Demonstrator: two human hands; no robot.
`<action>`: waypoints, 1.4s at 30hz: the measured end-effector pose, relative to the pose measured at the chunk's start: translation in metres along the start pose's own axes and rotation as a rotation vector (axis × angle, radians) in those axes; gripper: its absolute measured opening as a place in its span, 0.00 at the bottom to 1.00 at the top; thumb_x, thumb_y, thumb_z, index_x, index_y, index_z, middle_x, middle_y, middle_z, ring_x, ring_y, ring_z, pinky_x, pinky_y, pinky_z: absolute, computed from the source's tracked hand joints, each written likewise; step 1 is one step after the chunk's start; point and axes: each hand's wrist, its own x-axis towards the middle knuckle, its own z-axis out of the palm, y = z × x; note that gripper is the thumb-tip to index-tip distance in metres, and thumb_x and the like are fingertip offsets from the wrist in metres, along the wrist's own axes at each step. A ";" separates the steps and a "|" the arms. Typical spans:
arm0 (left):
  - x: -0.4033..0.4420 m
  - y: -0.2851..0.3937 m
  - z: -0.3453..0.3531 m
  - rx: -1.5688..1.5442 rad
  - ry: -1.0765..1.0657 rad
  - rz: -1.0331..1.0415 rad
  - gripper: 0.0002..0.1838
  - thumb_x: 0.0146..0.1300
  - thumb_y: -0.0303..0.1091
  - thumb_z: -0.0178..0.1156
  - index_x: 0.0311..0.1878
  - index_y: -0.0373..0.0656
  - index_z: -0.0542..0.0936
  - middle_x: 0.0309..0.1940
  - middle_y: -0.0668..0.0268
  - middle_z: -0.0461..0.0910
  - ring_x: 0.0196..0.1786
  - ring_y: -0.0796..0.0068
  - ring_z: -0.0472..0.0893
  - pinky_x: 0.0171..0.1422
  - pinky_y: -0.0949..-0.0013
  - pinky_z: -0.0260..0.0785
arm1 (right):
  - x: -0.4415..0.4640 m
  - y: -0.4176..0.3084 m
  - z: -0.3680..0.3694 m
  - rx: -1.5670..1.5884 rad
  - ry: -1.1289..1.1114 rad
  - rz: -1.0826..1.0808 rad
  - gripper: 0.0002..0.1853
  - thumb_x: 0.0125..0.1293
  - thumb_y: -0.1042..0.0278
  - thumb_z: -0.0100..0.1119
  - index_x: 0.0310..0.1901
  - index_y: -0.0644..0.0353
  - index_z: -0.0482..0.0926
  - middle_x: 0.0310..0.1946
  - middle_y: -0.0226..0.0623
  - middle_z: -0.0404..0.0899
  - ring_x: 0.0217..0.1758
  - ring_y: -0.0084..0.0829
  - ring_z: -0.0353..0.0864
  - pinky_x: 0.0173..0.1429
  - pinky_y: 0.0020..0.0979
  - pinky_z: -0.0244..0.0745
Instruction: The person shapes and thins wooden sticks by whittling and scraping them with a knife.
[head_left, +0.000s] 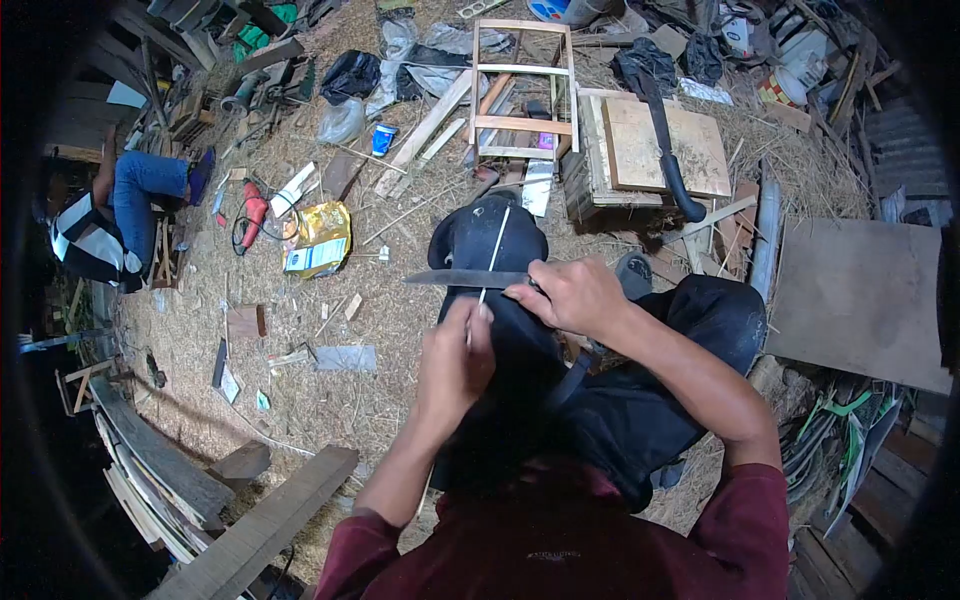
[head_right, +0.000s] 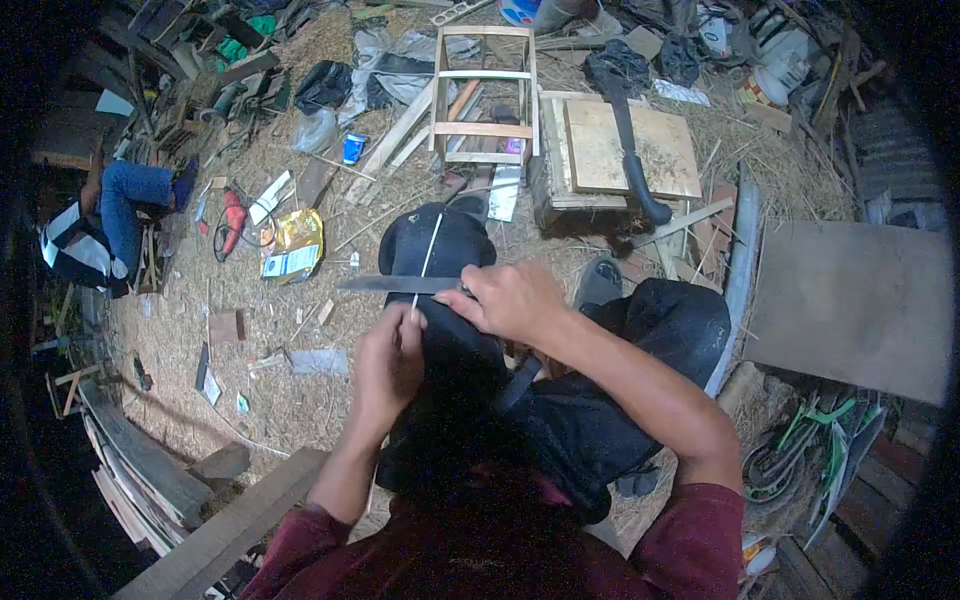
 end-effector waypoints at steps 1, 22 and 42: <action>0.008 0.002 0.003 0.031 0.005 -0.005 0.08 0.74 0.30 0.53 0.41 0.37 0.78 0.27 0.45 0.80 0.29 0.47 0.84 0.33 0.56 0.72 | 0.001 -0.002 -0.002 -0.006 -0.028 0.029 0.28 0.70 0.41 0.56 0.26 0.60 0.76 0.19 0.46 0.80 0.22 0.50 0.82 0.25 0.48 0.76; 0.007 -0.001 0.004 -0.214 -0.086 -0.004 0.11 0.76 0.31 0.51 0.37 0.36 0.77 0.21 0.61 0.73 0.24 0.74 0.74 0.30 0.67 0.64 | -0.003 0.002 -0.003 0.066 -0.034 0.021 0.26 0.71 0.43 0.57 0.26 0.59 0.76 0.18 0.46 0.79 0.22 0.51 0.81 0.26 0.49 0.76; 0.007 0.007 -0.002 -0.031 -0.026 -0.045 0.10 0.75 0.31 0.53 0.39 0.35 0.79 0.26 0.52 0.80 0.28 0.68 0.80 0.36 0.62 0.71 | -0.001 -0.005 0.001 -0.005 -0.047 0.010 0.25 0.69 0.45 0.60 0.24 0.59 0.73 0.18 0.42 0.79 0.21 0.47 0.81 0.25 0.46 0.75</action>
